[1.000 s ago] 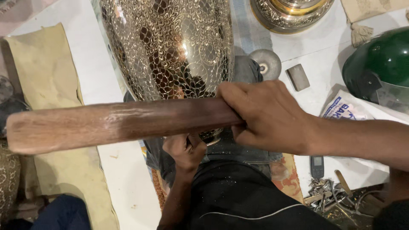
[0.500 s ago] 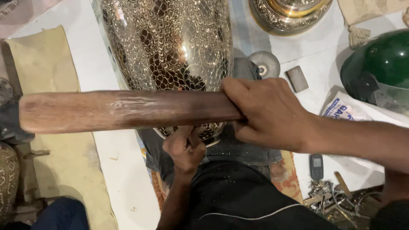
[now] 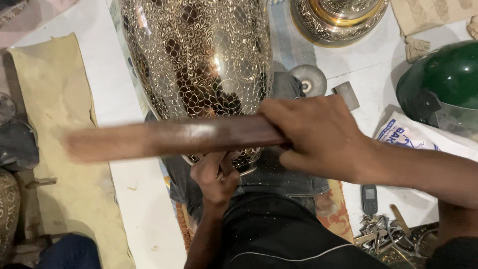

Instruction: The person sits on the floor holding a large engraved brass vase between their legs and decorates its surface by hand. They hold a small punch tool against the metal with one hand and repeatedly strike it with a wooden mallet held in the other hand, repositioning the punch along the vase body as they work.

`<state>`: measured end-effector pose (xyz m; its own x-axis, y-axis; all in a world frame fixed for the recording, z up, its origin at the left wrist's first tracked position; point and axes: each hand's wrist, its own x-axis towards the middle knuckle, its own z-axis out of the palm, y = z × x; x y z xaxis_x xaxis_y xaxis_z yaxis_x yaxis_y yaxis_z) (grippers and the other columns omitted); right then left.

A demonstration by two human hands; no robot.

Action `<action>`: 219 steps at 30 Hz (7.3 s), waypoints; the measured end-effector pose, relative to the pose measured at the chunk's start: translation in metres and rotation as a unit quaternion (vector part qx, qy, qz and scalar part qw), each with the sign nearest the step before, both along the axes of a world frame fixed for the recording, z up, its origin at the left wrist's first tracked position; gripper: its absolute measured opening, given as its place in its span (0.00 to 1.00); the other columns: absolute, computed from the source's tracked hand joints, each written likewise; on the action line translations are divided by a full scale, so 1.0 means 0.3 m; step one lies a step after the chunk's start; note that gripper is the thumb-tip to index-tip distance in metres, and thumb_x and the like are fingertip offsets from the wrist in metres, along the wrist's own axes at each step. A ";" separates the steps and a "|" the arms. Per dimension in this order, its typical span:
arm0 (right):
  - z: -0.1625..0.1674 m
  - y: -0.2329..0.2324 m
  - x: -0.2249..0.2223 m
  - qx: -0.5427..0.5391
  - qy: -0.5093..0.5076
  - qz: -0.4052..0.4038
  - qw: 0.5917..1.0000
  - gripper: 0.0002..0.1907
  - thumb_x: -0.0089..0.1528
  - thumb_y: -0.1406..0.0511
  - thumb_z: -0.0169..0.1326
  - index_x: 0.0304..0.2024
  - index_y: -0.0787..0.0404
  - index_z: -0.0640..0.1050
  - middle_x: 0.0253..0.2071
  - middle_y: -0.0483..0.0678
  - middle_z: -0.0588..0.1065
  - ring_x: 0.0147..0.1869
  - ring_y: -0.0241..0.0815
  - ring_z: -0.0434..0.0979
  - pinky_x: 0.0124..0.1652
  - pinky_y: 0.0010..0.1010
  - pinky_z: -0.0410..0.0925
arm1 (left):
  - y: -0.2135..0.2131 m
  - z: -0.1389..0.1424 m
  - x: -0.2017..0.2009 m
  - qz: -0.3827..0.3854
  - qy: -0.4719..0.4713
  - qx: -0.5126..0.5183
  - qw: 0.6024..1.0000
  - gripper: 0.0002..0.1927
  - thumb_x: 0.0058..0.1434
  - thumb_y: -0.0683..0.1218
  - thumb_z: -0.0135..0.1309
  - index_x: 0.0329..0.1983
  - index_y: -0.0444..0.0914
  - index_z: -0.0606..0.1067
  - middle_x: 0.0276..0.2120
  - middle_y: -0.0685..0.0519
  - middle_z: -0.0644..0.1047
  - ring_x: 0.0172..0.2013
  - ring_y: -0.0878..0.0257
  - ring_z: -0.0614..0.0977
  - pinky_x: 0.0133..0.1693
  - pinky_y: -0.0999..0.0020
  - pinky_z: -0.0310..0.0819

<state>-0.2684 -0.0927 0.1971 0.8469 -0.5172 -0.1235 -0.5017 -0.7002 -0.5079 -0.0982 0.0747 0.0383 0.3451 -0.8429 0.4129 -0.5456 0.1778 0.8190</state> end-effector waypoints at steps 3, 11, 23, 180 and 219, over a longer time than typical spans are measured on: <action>-0.004 -0.004 -0.010 -0.003 -0.007 0.015 1.000 0.21 0.46 0.67 0.61 0.40 0.58 0.68 0.27 0.49 0.72 0.22 0.51 0.75 0.22 0.46 0.65 | -0.005 -0.023 0.002 0.008 0.003 -0.006 1.000 0.10 0.55 0.33 0.51 0.41 0.29 0.75 0.28 0.48 0.79 0.25 0.64 0.81 0.28 0.69 0.74; -0.040 0.007 -0.025 0.001 0.029 -0.009 1.000 0.19 0.50 0.63 0.61 0.39 0.57 0.67 0.27 0.45 0.73 0.24 0.46 0.76 0.23 0.42 0.66 | -0.004 0.028 -0.027 0.056 -0.016 0.027 0.998 0.16 0.51 0.31 0.49 0.42 0.28 0.79 0.21 0.48 0.72 0.19 0.64 0.72 0.26 0.68 0.70; -0.041 0.011 -0.035 -0.092 0.007 0.051 0.994 0.21 0.46 0.63 0.63 0.39 0.57 0.69 0.24 0.48 0.73 0.22 0.49 0.75 0.19 0.43 0.64 | -0.019 0.036 -0.032 0.082 -0.071 -0.004 0.994 0.07 0.60 0.31 0.50 0.37 0.31 0.78 0.22 0.48 0.74 0.19 0.63 0.72 0.25 0.64 0.66; -0.077 -0.002 -0.063 -0.054 -0.108 -0.046 0.992 0.17 0.47 0.66 0.60 0.37 0.59 0.71 0.25 0.50 0.74 0.25 0.52 0.77 0.25 0.43 0.67 | 0.009 -0.010 -0.018 0.006 -0.062 0.030 0.998 0.19 0.51 0.35 0.49 0.48 0.32 0.76 0.29 0.48 0.78 0.25 0.58 0.78 0.30 0.64 0.73; -0.127 0.007 -0.084 0.055 -0.126 -0.103 0.985 0.20 0.45 0.68 0.61 0.39 0.60 0.72 0.22 0.52 0.73 0.26 0.50 0.77 0.25 0.42 0.67 | -0.018 0.008 0.023 -0.048 -0.062 0.070 0.994 0.28 0.46 0.33 0.48 0.54 0.32 0.77 0.26 0.49 0.79 0.24 0.62 0.81 0.26 0.67 0.76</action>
<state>-0.2934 -0.0908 0.1591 0.7364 -0.6764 0.0118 -0.4759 -0.5304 -0.7015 -0.0913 0.0693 0.0409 0.2133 -0.9217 0.3239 -0.6296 0.1238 0.7670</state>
